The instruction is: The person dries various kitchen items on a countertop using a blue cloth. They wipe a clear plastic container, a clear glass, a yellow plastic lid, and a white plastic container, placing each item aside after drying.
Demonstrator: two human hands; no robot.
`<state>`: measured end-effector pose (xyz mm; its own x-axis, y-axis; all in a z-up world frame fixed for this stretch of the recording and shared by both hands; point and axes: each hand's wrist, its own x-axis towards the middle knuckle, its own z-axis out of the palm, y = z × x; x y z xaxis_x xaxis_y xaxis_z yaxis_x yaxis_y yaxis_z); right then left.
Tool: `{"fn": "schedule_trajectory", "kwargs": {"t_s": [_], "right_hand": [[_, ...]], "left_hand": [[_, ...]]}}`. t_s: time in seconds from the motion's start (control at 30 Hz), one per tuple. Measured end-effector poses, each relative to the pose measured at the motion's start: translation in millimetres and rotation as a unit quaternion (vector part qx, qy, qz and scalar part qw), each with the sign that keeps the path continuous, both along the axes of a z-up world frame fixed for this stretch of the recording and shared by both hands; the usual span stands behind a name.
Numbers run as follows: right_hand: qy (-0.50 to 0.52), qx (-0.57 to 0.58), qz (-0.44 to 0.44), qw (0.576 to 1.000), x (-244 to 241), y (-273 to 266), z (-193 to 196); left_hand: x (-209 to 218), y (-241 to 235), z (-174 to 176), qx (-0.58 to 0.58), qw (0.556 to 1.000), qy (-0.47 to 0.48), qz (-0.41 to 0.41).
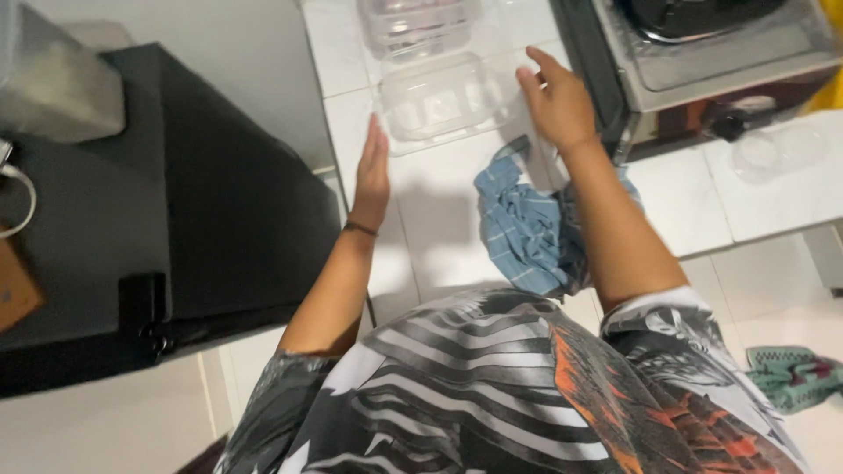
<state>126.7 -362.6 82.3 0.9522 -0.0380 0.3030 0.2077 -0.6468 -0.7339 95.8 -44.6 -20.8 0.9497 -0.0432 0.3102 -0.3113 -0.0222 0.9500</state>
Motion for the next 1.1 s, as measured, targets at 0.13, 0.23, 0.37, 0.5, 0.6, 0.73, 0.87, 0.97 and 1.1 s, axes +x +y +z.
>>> {"fn": "schedule_trajectory", "kwargs": {"t_s": [0.13, 0.23, 0.37, 0.5, 0.6, 0.73, 0.87, 0.97, 1.1], "right_hand": [[-0.124, -0.108, -0.007, 0.986, -102, 8, -2], [-0.049, -0.164, 0.186, 0.967, -158, 11, -5], [-0.099, -0.256, 0.164, 0.947, -174, -26, -61], [-0.106, -0.262, 0.191, 0.94, -155, -58, -79], [-0.101, -0.237, 0.225, 0.94, -147, -69, -76], [-0.124, -0.172, 0.25, 0.945, -160, -95, -46], [-0.183, -0.124, 0.239, 0.945, -178, -174, -25], [-0.211, -0.048, 0.126, 0.968, -173, -278, -61], [-0.123, 0.156, -0.144, 0.969, -162, -404, -116]], "left_hand": [[-33, 8, 17, 0.087, 0.995, -0.013, 0.045], [-67, 1, 39, 0.088, 0.992, -0.01, 0.09], [-110, -24, 33, 0.184, 0.976, -0.071, 0.09], [-132, -72, 23, 0.302, 0.95, -0.086, 0.008], [-147, -111, 32, 0.354, 0.931, -0.062, -0.068], [-149, -164, 24, 0.392, 0.915, -0.01, -0.096], [-147, -205, 5, 0.457, 0.888, 0.024, -0.042], [-141, -233, 5, 0.482, 0.875, 0.037, 0.02], [-157, -260, 4, 0.5, 0.858, 0.06, 0.102]]}}
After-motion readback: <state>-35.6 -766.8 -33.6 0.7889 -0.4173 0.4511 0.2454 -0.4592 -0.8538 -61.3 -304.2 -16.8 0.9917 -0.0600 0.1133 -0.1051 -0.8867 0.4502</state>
